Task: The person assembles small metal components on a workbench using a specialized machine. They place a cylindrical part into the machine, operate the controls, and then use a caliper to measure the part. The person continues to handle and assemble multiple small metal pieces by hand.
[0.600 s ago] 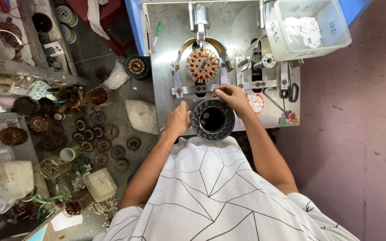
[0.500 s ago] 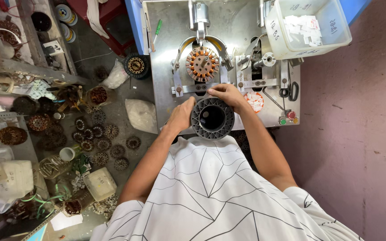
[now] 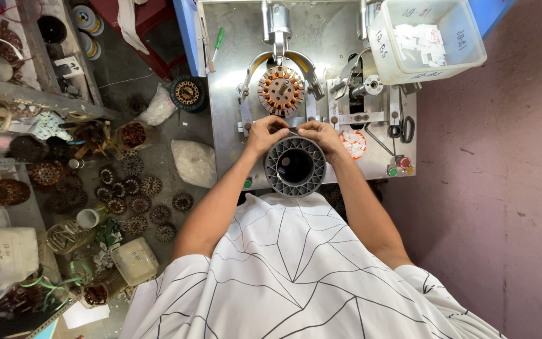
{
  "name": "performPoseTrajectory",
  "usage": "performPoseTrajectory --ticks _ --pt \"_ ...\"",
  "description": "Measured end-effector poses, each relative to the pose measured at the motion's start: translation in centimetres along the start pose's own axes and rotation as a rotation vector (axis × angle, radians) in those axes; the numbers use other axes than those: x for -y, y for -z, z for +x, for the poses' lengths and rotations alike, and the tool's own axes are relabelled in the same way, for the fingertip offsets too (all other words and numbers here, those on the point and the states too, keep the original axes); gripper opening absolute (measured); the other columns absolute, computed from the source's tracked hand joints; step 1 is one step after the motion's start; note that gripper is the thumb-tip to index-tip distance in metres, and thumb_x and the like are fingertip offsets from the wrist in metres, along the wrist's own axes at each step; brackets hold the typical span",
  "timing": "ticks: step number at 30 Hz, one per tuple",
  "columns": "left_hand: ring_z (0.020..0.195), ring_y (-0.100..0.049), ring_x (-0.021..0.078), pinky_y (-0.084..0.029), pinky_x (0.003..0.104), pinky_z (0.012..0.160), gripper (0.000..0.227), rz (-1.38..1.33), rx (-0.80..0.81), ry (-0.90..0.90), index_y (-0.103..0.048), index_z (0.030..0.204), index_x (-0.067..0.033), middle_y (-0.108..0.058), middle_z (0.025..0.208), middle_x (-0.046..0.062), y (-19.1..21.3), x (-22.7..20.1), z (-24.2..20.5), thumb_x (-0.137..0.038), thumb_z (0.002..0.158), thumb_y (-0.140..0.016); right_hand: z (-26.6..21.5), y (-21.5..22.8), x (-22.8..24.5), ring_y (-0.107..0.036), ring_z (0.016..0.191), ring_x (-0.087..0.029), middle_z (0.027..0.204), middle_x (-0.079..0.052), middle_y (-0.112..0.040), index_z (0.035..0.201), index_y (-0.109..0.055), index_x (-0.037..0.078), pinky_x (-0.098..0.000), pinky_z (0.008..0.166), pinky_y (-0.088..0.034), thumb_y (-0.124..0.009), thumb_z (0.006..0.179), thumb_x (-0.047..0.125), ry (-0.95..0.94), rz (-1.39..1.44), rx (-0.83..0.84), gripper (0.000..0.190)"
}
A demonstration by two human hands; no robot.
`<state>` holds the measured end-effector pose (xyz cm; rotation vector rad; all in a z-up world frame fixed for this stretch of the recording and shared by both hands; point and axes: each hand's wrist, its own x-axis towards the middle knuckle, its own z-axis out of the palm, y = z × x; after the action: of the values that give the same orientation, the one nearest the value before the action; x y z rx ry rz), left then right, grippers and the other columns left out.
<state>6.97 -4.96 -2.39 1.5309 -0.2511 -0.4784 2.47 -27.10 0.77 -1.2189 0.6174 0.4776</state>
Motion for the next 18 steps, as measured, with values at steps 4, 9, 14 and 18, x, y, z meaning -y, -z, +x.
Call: performPoseTrajectory --ticks 4,9,14,18 --pt "0.083 -0.072 0.0222 -0.064 0.037 0.074 0.03 -0.447 -0.265 0.129 -0.065 0.109 0.0032 -0.073 0.097 0.012 -1.2 3.0 2.0 0.0 0.082 -0.079 -0.2 -1.0 -0.3 -0.075 0.074 -0.017 0.091 -0.015 -0.077 0.109 -0.069 -0.003 -0.0291 0.065 -0.062 -0.078 0.086 0.004 0.052 0.023 -0.084 0.026" --pt "0.082 -0.073 0.0276 -0.064 0.041 0.074 0.018 -0.763 -0.242 0.315 -0.067 0.108 0.007 -0.073 0.097 0.016 -1.3 6.0 4.8 0.005 0.091 -0.071 0.5 -1.3 -0.7 -0.077 0.076 -0.017 0.092 -0.013 -0.078 0.109 -0.068 -0.002 -0.0287 0.069 -0.065 -0.077 0.088 0.008 0.023 0.131 -0.069 0.025" --pt "0.085 -0.074 0.0283 -0.065 0.042 0.076 0.02 -0.868 -0.26 0.283 -0.068 0.108 0.005 -0.074 0.101 0.015 -1.2 6.8 6.0 0.008 0.088 -0.067 1.6 0.0 -1.3 -0.075 0.07 -0.019 0.084 -0.012 -0.076 0.103 -0.067 -0.001 -0.0302 0.065 -0.063 -0.072 0.095 0.015 -0.124 0.292 0.054 0.018" --pt "0.086 -0.073 0.0261 -0.064 0.041 0.078 0.019 -0.837 -0.198 0.235 -0.069 0.11 0.004 -0.075 0.102 0.015 -1.1 6.6 5.3 0.007 0.09 -0.068 2.1 0.7 -1.4 -0.07 0.065 -0.014 0.081 -0.009 -0.074 0.101 -0.072 -0.002 -0.0246 0.06 -0.057 -0.071 0.101 0.015 -0.124 0.263 0.204 0.017"
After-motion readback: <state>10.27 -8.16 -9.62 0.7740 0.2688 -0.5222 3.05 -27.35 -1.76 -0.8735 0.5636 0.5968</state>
